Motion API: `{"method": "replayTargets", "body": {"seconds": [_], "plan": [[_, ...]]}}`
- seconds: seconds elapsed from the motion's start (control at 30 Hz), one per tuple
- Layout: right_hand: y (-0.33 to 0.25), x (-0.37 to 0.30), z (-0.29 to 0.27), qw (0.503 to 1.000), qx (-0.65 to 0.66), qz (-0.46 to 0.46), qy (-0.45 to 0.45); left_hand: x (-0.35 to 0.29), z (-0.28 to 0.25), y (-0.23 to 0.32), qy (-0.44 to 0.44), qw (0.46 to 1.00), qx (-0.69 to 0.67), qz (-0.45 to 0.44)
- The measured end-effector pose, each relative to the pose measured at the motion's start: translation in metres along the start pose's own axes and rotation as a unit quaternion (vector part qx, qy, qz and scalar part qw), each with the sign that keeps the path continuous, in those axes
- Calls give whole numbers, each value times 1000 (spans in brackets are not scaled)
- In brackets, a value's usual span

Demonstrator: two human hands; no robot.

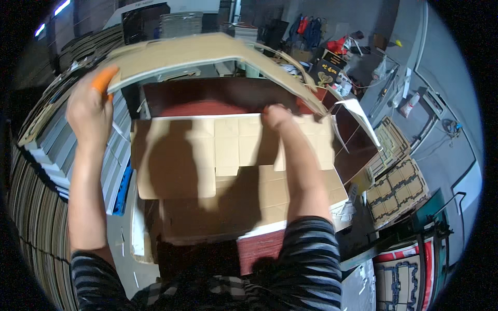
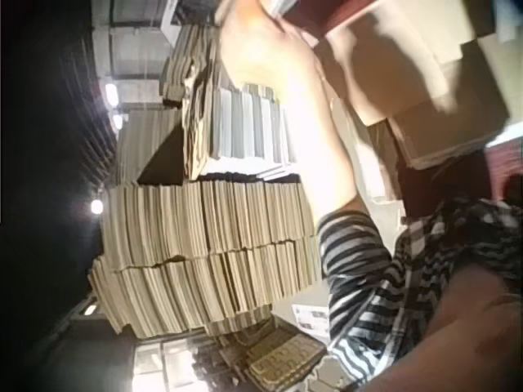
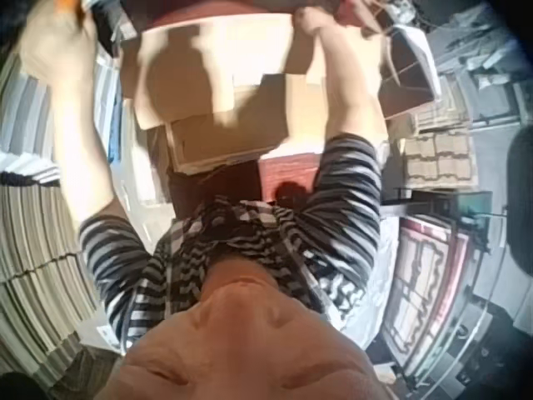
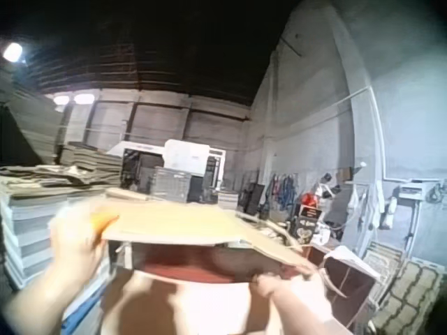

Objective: The person repeatedly places flat cardboard sheets onto a guillotine-style cutter, aligns them, and operates the machine to cut them. The cut pieces are then stacked on a nearby table. The person wears orange finger cots during the process.

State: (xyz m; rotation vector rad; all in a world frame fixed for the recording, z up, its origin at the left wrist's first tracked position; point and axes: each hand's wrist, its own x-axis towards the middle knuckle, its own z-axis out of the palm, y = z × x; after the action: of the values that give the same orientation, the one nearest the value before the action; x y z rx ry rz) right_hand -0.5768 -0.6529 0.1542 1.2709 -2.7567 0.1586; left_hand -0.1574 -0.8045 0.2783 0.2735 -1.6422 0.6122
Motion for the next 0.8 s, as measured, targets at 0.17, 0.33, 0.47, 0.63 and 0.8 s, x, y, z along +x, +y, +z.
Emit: {"method": "replayTargets", "body": {"seconds": [0.17, 0.33, 0.47, 0.63, 0.8], "plan": [[-11, -16, 169, 963, 102, -9, 251, -89, 34, 29, -94, 989, -65, -91], [7, -100, 172, 249, 966, 13, 70, -152, 32, 51, -151, 967, -93, -184], [30, -187, 145, 113, 970, -93, 195, -185, 18, 56, -175, 965, -148, -128], [97, -233, 128, 263, 915, -88, 294, -220, -25, 84, -219, 951, -205, -75], [108, -288, 158, 301, 888, 115, 329, -259, -42, 125, -261, 931, -249, -47]]}}
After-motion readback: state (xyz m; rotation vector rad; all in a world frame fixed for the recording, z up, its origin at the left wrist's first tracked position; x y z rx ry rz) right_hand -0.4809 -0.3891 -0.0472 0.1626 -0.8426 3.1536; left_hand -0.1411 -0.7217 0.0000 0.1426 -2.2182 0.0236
